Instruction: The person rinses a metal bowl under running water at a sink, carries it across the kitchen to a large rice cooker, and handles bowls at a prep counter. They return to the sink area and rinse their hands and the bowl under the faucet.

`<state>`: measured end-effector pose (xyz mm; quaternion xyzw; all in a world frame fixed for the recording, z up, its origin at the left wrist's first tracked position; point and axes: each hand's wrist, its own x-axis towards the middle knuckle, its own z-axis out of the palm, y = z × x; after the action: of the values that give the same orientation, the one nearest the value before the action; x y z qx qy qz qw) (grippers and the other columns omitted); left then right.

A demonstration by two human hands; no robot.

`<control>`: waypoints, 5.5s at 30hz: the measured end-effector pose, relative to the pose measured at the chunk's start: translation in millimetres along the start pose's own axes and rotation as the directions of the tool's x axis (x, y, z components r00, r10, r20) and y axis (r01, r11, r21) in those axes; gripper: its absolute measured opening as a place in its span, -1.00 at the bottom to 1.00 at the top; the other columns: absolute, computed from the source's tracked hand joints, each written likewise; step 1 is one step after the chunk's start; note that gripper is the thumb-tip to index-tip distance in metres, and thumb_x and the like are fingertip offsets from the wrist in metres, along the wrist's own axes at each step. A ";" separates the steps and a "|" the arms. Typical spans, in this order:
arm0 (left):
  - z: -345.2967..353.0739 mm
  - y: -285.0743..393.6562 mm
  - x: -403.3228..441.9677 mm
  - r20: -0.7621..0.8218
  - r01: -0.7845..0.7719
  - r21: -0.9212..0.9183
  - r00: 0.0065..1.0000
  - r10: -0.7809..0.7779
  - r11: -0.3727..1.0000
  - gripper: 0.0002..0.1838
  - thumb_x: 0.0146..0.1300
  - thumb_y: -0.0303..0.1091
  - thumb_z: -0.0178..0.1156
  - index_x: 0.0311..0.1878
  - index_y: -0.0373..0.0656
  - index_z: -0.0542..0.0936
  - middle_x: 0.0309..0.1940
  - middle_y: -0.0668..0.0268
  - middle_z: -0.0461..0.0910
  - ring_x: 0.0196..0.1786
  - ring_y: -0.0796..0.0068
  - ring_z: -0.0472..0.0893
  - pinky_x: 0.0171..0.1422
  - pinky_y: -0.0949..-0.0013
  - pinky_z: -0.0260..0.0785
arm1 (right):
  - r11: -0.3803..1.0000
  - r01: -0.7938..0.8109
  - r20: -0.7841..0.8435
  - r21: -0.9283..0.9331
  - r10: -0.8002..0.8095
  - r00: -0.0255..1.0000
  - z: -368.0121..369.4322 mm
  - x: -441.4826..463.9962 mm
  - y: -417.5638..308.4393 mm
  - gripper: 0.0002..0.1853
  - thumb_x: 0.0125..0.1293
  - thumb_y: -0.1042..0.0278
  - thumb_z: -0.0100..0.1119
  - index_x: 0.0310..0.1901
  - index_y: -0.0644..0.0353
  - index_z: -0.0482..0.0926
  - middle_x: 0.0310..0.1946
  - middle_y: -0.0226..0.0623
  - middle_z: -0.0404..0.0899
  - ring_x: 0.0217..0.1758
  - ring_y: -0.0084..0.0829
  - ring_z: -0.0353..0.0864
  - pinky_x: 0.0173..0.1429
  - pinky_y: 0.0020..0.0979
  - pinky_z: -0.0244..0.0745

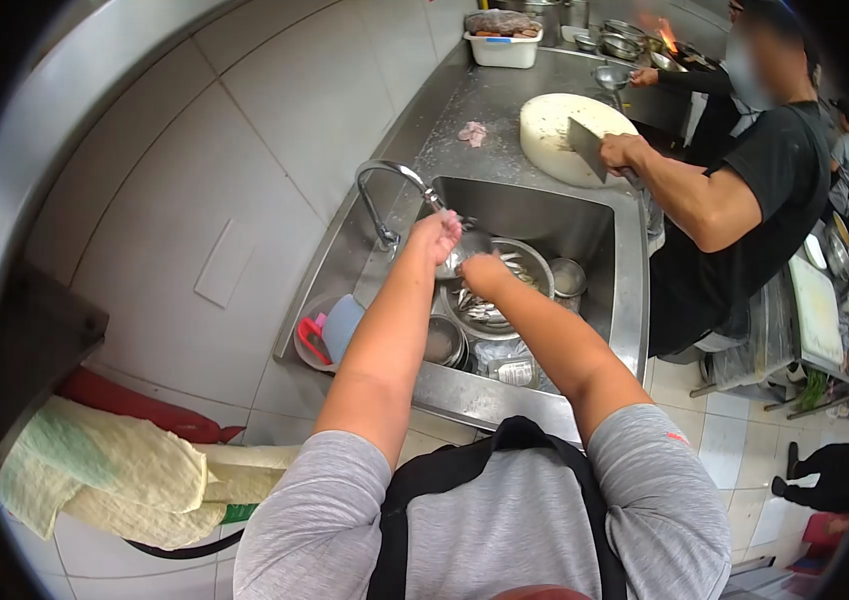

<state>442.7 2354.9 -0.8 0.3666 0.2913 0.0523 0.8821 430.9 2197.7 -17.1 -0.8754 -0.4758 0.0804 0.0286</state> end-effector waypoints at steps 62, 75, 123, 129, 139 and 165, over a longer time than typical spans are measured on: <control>15.0 -32.5 -34.1 -0.012 0.078 0.102 0.997 -0.077 0.992 -0.52 0.49 0.06 -0.19 0.23 -0.09 0.37 0.21 -0.03 0.41 0.16 -0.15 0.50 0.07 -0.48 0.35 | 0.433 0.060 -0.211 0.899 0.311 0.927 7.3 78.3 30.2 -0.68 0.21 0.18 0.18 -0.13 0.26 0.63 -0.22 -0.01 0.67 -0.13 -0.04 0.65 0.05 -0.13 0.49; -18.7 -17.5 -28.6 0.107 0.211 -0.168 0.975 -0.195 0.963 -0.41 0.48 0.10 -0.24 0.32 -0.19 0.29 0.26 -0.02 0.40 0.28 -0.18 0.41 0.33 -0.39 0.16 | 0.954 -0.018 0.170 0.300 -0.034 0.985 -7.7 57.8 45.3 -0.71 0.08 0.37 0.24 -0.11 0.17 0.58 -0.24 -0.10 0.62 -0.05 -0.14 0.60 0.04 -0.17 0.48; -18.6 -35.1 -51.6 0.007 -0.610 0.576 0.669 0.743 0.544 -0.65 0.24 -0.53 0.10 0.11 -0.20 0.40 -0.09 0.24 0.46 -0.18 0.56 0.46 -0.15 0.49 0.38 | -0.156 -0.137 0.182 0.978 0.330 0.926 -14.9 78.7 18.0 -0.70 0.25 0.22 0.27 0.02 -0.04 0.61 -0.02 -0.17 0.64 0.16 -0.01 0.55 0.15 0.38 0.27; -59.3 -77.6 -91.9 0.159 -0.595 0.597 0.745 0.648 0.538 -0.70 0.28 -0.53 0.12 0.08 -0.18 0.42 -0.16 0.32 0.51 -0.24 0.59 0.48 -0.14 0.48 0.40 | -0.393 -0.214 0.353 0.895 0.328 0.876 -44.6 55.7 12.0 -0.59 0.14 0.36 0.39 -0.01 0.35 0.55 -0.05 -0.13 0.61 0.03 -0.11 0.55 0.10 0.10 0.43; -123.7 -103.4 -175.2 0.590 -0.625 0.775 0.669 0.452 -0.087 -0.73 0.20 -0.52 0.16 -0.01 -0.24 0.49 -0.11 0.10 0.52 0.00 0.18 0.54 0.14 0.20 0.36 | 0.997 -0.060 -0.200 0.054 0.070 0.977 24.6 20.6 6.2 -0.72 0.10 0.43 0.27 -0.12 -0.04 0.73 0.01 -0.20 0.60 -0.01 -0.08 0.62 0.09 -0.15 0.51; -173.3 -129.6 -209.2 0.653 -0.527 0.757 0.580 0.487 -0.387 -0.54 0.25 -0.19 0.19 0.13 -0.25 0.41 0.10 0.03 0.41 0.38 -0.04 0.22 0.45 0.03 0.08 | 0.221 -0.035 -0.076 0.975 0.474 0.877 20.7 -7.7 11.6 -0.72 0.31 0.26 0.22 0.01 0.11 0.56 0.14 -0.06 0.52 0.08 0.03 0.57 0.10 0.04 0.47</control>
<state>158.8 2303.7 -86.5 0.9506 0.0170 0.2251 0.2132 432.9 2184.3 -38.1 -0.7423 -0.1612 0.1920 0.6214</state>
